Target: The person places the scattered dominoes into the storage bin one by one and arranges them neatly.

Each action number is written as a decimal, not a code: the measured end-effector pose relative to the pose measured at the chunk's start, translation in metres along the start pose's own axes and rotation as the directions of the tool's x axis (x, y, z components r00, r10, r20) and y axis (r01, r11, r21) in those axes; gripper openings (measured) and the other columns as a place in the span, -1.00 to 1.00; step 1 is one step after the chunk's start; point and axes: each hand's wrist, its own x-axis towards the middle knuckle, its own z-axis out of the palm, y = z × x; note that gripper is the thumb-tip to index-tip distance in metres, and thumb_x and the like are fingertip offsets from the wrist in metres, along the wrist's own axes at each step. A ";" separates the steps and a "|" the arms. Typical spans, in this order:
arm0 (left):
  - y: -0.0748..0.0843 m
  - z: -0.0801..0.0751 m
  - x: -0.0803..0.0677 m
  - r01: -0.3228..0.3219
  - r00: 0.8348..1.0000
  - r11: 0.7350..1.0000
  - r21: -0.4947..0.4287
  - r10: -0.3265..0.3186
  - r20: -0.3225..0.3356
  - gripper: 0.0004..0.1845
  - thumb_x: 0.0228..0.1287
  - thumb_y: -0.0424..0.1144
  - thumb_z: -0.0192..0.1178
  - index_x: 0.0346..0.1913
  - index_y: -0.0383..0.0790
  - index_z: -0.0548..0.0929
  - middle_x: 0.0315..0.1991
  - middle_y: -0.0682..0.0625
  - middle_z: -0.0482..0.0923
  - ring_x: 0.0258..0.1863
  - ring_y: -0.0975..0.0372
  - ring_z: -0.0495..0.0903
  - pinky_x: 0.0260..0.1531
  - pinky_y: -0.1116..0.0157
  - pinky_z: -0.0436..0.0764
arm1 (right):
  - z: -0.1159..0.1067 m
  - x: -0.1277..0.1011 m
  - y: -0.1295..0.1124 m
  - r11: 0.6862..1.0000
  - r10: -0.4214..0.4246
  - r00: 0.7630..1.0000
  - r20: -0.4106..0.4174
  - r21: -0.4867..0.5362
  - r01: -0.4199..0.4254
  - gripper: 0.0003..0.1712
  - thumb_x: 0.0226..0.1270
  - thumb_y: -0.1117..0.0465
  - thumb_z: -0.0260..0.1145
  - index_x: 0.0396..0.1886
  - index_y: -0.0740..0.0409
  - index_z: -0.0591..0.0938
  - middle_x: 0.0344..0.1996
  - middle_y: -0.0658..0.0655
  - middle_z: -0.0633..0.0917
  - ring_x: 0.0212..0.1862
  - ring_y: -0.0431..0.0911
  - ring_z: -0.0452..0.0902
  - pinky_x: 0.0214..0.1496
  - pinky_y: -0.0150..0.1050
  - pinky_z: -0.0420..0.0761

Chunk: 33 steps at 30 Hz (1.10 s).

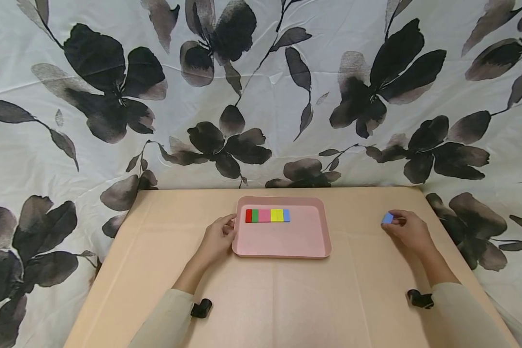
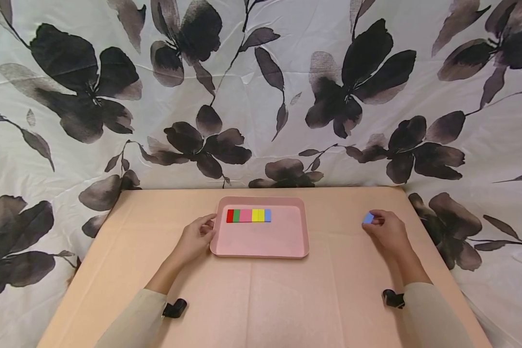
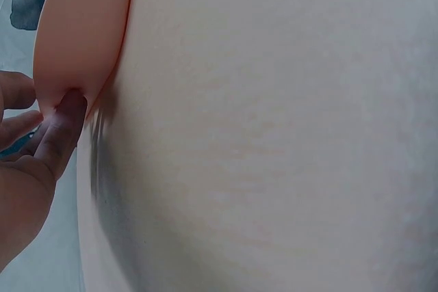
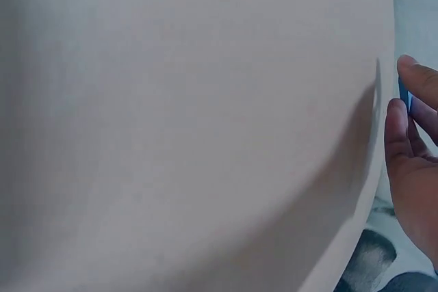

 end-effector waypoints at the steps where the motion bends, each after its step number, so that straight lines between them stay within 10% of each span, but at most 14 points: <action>1: 0.000 0.000 0.000 0.001 1.000 1.000 0.000 -0.001 -0.001 -0.47 0.34 -0.49 0.25 0.38 -0.34 0.54 -0.03 -0.20 0.63 -0.17 0.12 0.67 -0.16 0.28 0.68 | 0.000 0.000 -0.003 1.000 0.001 1.000 0.003 0.004 -0.001 -0.30 0.38 0.03 0.46 0.32 0.40 0.53 -0.06 0.36 0.69 -0.02 0.18 0.60 -0.19 -0.37 0.59; 33: 0.001 0.002 -0.003 -0.001 1.000 1.000 0.013 0.001 -0.018 -0.46 0.33 -0.50 0.26 0.38 -0.33 0.54 -0.02 -0.16 0.61 -0.10 0.11 0.66 -0.16 0.34 0.66 | 0.042 0.017 -0.104 0.954 -0.280 0.960 0.023 0.115 0.276 -0.47 0.19 0.33 0.57 0.14 0.40 0.65 -0.12 0.30 0.64 -0.17 0.00 0.63 -0.21 -0.55 0.53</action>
